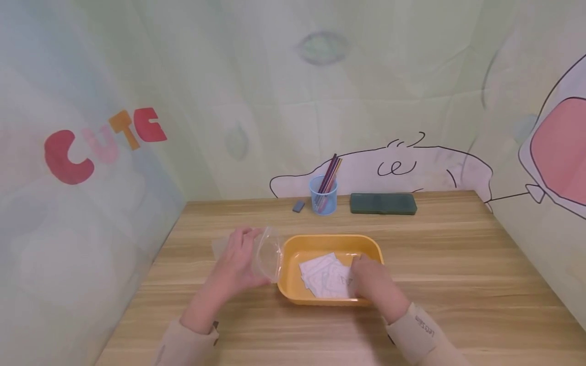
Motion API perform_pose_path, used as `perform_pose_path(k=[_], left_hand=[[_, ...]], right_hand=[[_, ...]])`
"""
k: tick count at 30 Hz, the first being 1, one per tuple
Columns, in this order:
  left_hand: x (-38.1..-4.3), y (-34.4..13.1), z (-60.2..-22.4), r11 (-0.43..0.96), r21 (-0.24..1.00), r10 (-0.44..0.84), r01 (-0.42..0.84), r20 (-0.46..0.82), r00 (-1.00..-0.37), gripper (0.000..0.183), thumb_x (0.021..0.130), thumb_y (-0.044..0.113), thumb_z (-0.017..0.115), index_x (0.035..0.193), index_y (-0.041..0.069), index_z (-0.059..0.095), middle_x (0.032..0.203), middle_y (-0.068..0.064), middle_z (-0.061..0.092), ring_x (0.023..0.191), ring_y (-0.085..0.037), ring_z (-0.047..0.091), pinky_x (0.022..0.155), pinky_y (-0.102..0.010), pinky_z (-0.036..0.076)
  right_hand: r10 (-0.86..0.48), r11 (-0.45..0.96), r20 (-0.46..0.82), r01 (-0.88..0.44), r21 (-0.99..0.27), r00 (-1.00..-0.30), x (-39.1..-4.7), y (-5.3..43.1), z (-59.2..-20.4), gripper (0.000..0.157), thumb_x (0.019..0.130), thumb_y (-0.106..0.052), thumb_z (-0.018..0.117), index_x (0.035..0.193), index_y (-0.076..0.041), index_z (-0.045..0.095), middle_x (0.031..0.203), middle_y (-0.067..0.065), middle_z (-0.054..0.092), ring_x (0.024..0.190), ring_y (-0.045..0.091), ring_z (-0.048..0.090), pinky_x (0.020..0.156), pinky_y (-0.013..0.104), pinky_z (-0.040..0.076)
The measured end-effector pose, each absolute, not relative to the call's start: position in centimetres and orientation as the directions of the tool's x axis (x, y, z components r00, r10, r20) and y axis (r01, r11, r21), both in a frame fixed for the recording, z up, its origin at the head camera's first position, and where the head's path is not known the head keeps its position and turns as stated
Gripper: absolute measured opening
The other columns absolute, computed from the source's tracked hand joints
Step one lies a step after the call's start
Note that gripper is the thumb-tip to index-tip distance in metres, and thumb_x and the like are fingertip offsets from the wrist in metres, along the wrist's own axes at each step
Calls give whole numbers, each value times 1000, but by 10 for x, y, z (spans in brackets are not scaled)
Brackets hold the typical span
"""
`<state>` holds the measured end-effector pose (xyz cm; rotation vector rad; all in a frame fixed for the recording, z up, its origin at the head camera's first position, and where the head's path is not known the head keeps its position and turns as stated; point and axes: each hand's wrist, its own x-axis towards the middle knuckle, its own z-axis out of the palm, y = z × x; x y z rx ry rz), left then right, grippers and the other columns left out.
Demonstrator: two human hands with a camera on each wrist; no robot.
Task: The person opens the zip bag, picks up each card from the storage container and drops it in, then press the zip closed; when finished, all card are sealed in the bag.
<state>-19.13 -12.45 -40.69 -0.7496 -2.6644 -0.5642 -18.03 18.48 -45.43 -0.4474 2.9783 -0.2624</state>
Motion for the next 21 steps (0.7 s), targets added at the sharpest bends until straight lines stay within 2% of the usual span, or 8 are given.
perform_pose_path(k=[4,10,14,19,21], left_hand=[[-192,-126,-409,781,281,433,558,400,-808,115,40,32,98,135,1,41,126,-17,39,117,-30,38,101,-42,40],[-192,-126,-412,792,266,436,549,383,-815,117,41,35,97,137,2,40,127,-16,39,118,-28,37,103,-40,37],[-192,-126,-414,799,248,440,548,381,-814,118,40,36,97,137,1,41,126,-16,40,118,-28,38,102,-39,38],[-192,-126,-414,799,247,441,548,379,-814,118,39,35,98,137,2,41,126,-15,40,117,-28,38,102,-40,39],[-192,-125,-414,798,251,444,548,372,-815,118,40,34,98,137,2,41,127,-15,39,118,-28,38,102,-39,38]], right_hand=[[-291,938,-86,-267,-219,-953,-179,185,-454,50,67,-13,83,103,4,53,83,11,42,63,22,46,55,35,47],[-294,930,-86,-264,-255,-952,-180,184,-453,48,68,-15,84,99,-3,50,85,10,41,61,22,46,52,35,45],[-286,935,-118,-250,-251,-951,-180,184,-451,36,73,-14,78,99,-8,53,82,7,45,63,21,46,56,35,43],[-309,931,-118,-275,-241,-944,-178,187,-445,18,83,-10,68,101,-15,65,80,1,57,67,18,47,60,34,44],[-332,916,-102,-295,-271,-938,-177,190,-442,19,87,-6,64,102,-16,70,83,0,60,67,17,46,61,33,44]])
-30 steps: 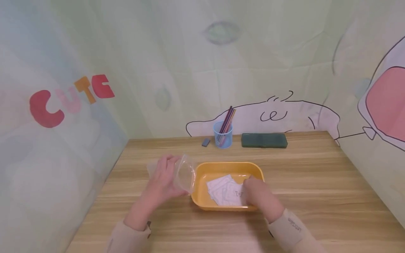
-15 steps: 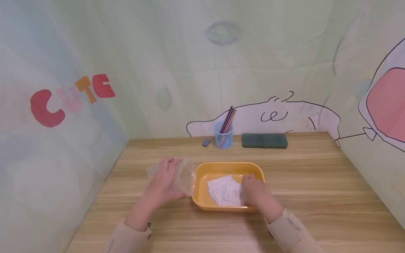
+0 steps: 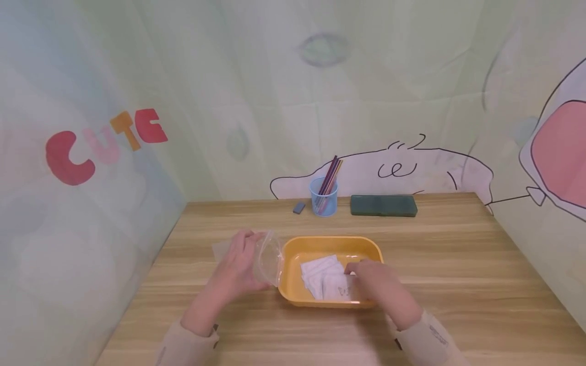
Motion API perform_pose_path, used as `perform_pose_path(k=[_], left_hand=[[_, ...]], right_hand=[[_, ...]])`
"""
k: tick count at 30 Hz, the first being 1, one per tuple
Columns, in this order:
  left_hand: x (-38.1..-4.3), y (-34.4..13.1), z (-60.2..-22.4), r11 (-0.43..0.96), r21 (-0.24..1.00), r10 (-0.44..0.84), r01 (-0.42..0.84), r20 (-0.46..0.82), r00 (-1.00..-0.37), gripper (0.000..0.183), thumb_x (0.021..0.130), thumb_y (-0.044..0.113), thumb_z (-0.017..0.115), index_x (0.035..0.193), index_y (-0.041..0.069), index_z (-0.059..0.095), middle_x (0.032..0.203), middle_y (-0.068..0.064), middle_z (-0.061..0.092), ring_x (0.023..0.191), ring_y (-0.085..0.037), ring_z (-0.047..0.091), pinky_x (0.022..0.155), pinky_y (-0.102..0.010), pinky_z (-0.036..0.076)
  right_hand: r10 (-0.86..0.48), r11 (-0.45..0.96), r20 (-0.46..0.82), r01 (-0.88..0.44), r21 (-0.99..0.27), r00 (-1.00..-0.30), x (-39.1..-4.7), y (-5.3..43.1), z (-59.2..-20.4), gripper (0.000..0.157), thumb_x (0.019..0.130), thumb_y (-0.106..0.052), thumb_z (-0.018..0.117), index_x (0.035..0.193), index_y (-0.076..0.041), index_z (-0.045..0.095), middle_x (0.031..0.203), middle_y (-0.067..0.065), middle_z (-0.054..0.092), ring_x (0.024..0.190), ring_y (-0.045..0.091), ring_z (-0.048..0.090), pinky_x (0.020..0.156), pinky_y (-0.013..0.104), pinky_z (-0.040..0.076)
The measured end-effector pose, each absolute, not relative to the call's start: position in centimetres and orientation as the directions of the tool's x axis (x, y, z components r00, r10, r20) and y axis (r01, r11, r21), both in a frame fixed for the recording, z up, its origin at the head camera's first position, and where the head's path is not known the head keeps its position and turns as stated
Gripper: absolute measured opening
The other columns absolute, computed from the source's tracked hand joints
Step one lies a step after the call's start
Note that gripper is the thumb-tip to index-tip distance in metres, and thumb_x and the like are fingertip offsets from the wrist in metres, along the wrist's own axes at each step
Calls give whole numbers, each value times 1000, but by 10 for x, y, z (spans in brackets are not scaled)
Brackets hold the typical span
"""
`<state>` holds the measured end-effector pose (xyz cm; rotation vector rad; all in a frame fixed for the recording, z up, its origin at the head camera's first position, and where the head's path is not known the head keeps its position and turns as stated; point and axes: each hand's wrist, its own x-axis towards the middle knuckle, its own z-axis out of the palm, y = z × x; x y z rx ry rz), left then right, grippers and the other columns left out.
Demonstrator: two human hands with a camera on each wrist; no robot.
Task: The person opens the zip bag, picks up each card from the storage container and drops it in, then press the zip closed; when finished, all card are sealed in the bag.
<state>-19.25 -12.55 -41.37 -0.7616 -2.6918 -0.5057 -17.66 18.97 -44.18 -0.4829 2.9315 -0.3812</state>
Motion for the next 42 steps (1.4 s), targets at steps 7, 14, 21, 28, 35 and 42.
perform_pose_path(k=[7,14,21,28,35,42], left_hand=[[-193,-124,-413,799,249,452,547,351,-820,117,42,33,98,139,3,39,129,-14,38,119,-27,36,103,-37,36],[-192,-124,-412,795,253,454,551,353,-818,116,42,33,98,138,3,39,129,-14,37,121,-26,35,104,-36,36],[-192,-122,-411,794,257,452,550,355,-818,116,42,33,98,138,2,39,130,-15,37,121,-26,35,104,-36,35],[-192,-122,-412,791,253,450,557,376,-810,117,42,36,97,138,3,40,130,-15,37,121,-27,35,103,-36,37],[-192,-121,-412,773,256,463,580,398,-792,115,43,33,97,138,2,39,129,-16,37,120,-28,35,102,-39,38],[-192,-119,-414,770,233,473,594,416,-777,117,43,36,97,138,2,38,127,-16,38,119,-29,36,101,-39,40]], right_hand=[[-405,873,-79,-360,-329,-911,-173,200,-434,41,84,10,56,110,-16,74,74,-3,54,61,15,42,55,29,39],[-444,869,-67,-412,-272,-893,-172,205,-434,49,82,12,58,118,-19,71,71,-4,46,53,12,34,46,23,32],[-481,788,49,-456,-413,-875,-175,210,-434,23,84,-2,70,103,-13,75,79,-9,62,62,5,48,54,22,43],[-402,729,147,-413,-545,-904,-178,216,-424,4,86,-20,72,89,-18,73,79,-16,63,67,6,51,59,25,46],[-250,709,272,-367,-602,-929,-179,217,-418,5,84,-19,74,89,-17,77,76,-14,65,63,9,52,53,23,45],[-83,682,348,-308,-664,-934,-180,213,-410,11,86,-22,73,92,-14,77,71,-9,65,61,15,50,46,22,38]])
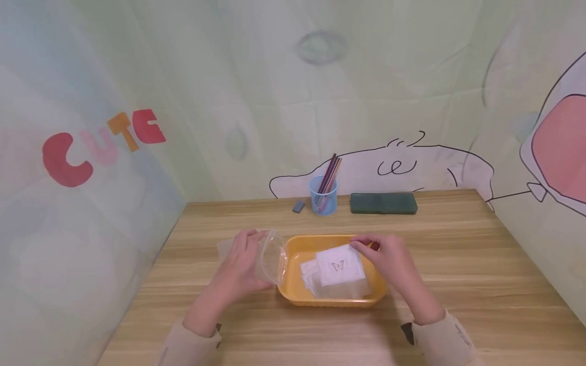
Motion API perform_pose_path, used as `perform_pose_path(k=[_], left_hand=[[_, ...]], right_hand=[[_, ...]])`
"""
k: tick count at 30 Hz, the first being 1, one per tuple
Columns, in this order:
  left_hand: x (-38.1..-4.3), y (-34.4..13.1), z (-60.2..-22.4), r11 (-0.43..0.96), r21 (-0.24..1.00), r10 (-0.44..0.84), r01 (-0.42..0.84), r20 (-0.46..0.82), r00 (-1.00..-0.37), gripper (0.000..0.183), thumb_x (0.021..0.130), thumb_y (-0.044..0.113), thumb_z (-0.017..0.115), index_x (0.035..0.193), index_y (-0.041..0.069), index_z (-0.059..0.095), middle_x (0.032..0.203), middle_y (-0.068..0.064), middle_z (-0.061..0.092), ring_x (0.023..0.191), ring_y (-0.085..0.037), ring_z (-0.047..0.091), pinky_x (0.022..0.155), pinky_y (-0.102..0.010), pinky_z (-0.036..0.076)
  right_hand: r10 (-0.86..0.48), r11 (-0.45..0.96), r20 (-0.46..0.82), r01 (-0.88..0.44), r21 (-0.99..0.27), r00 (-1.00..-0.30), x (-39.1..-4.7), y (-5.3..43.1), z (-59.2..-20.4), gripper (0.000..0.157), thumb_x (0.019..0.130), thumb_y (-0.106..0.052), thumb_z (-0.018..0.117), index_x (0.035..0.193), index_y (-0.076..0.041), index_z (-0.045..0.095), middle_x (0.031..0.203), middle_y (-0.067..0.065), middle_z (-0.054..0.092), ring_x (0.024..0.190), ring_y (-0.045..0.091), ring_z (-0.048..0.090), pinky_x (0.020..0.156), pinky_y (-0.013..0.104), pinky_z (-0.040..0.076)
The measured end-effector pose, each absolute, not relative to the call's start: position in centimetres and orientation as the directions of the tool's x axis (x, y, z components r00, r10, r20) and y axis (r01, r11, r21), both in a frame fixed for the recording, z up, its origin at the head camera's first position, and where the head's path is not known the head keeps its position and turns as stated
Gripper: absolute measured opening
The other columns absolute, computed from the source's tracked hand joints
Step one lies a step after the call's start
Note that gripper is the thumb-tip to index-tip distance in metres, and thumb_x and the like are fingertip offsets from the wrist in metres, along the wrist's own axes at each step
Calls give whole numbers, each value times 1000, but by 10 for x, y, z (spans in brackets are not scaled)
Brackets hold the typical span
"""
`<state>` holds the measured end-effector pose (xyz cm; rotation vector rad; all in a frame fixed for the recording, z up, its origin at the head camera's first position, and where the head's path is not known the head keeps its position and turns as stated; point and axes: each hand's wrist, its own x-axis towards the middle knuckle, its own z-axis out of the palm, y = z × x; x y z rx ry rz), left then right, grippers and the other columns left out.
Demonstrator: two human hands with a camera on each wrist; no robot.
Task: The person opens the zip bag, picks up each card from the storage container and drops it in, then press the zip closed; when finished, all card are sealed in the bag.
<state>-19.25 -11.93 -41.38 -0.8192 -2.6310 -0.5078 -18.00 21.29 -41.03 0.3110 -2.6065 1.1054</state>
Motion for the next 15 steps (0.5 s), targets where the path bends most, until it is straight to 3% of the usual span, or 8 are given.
perform_pose_path(k=[8,15], left_hand=[[-191,-116,-411,779,250,459,575,398,-795,130,42,35,97,148,4,28,128,-18,37,120,-29,37,101,-39,40],[-190,-114,-410,780,257,457,571,389,-800,125,43,33,97,144,1,32,127,-18,38,119,-30,37,102,-38,39]], right_hand=[[114,493,321,-226,-840,-940,-178,198,-397,29,83,-36,74,94,-10,76,79,-1,70,67,19,57,54,19,47],[123,392,316,-246,-886,-941,-176,180,-390,27,82,-34,76,93,-9,75,79,1,70,65,20,58,53,21,48]])
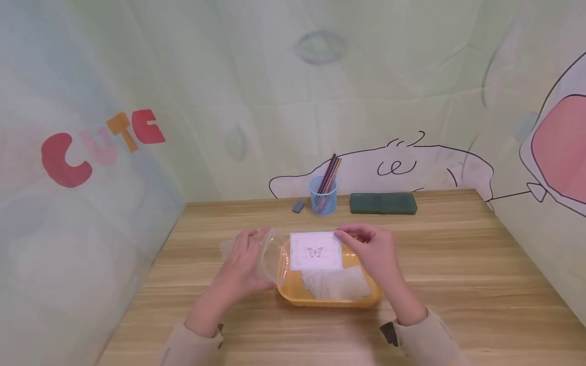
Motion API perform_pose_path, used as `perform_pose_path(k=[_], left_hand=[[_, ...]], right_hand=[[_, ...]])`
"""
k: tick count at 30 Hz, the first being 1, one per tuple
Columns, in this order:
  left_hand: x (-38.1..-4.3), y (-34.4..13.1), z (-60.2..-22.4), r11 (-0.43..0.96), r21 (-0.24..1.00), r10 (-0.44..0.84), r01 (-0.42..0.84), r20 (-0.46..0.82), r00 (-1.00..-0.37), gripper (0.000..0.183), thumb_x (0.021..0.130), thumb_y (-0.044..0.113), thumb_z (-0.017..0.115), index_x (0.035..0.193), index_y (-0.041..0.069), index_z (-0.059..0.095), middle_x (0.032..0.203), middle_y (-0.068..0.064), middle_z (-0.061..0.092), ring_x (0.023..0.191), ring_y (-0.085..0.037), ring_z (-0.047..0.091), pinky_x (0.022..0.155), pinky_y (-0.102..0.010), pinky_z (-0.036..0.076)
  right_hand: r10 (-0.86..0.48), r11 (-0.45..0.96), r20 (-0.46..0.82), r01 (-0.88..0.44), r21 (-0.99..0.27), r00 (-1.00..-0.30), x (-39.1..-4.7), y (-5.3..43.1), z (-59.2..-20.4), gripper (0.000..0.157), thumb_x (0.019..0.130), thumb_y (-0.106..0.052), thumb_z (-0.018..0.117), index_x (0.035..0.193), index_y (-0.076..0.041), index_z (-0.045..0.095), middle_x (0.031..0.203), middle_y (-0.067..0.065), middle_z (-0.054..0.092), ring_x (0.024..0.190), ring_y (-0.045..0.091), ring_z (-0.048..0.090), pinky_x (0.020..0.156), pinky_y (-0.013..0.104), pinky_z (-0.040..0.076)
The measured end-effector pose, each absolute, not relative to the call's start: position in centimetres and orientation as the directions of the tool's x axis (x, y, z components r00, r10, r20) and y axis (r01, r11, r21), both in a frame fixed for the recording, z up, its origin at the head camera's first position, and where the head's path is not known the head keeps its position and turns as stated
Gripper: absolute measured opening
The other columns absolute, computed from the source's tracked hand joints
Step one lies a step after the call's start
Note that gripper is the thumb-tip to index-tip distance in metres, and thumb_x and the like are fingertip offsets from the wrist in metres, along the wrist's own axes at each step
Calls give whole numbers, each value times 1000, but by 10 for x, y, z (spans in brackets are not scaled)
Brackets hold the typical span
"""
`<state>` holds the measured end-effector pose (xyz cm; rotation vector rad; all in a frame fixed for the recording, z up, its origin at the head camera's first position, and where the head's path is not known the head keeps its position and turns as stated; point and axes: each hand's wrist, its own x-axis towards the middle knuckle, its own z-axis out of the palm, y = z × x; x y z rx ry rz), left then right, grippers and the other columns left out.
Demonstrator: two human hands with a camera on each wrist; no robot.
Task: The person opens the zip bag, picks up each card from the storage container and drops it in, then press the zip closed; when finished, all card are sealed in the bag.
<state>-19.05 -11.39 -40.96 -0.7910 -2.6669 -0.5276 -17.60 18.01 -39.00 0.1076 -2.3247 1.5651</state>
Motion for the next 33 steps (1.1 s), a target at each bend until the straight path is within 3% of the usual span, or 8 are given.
perform_pose_path(k=[9,17,33], left_hand=[[-188,-111,-407,755,266,468,599,422,-777,116,43,30,97,139,1,39,126,-17,38,118,-30,37,101,-39,39],[-186,-107,-405,763,239,478,600,416,-774,117,43,31,97,140,2,38,126,-15,37,117,-27,37,102,-35,38],[-183,-101,-405,756,217,494,618,429,-756,114,42,31,97,137,5,40,125,-16,39,115,-27,39,101,-35,39]], right_hand=[[103,387,347,-284,-877,-932,-173,157,-389,22,82,-34,76,92,-14,76,76,-4,68,60,19,51,47,22,41],[76,410,476,-407,-816,-876,-173,134,-392,11,79,-27,80,84,-19,76,68,-14,65,54,15,49,42,24,37],[39,410,469,-414,-813,-882,-176,109,-396,12,80,-31,78,87,-20,77,72,-16,66,56,12,52,47,24,45]])
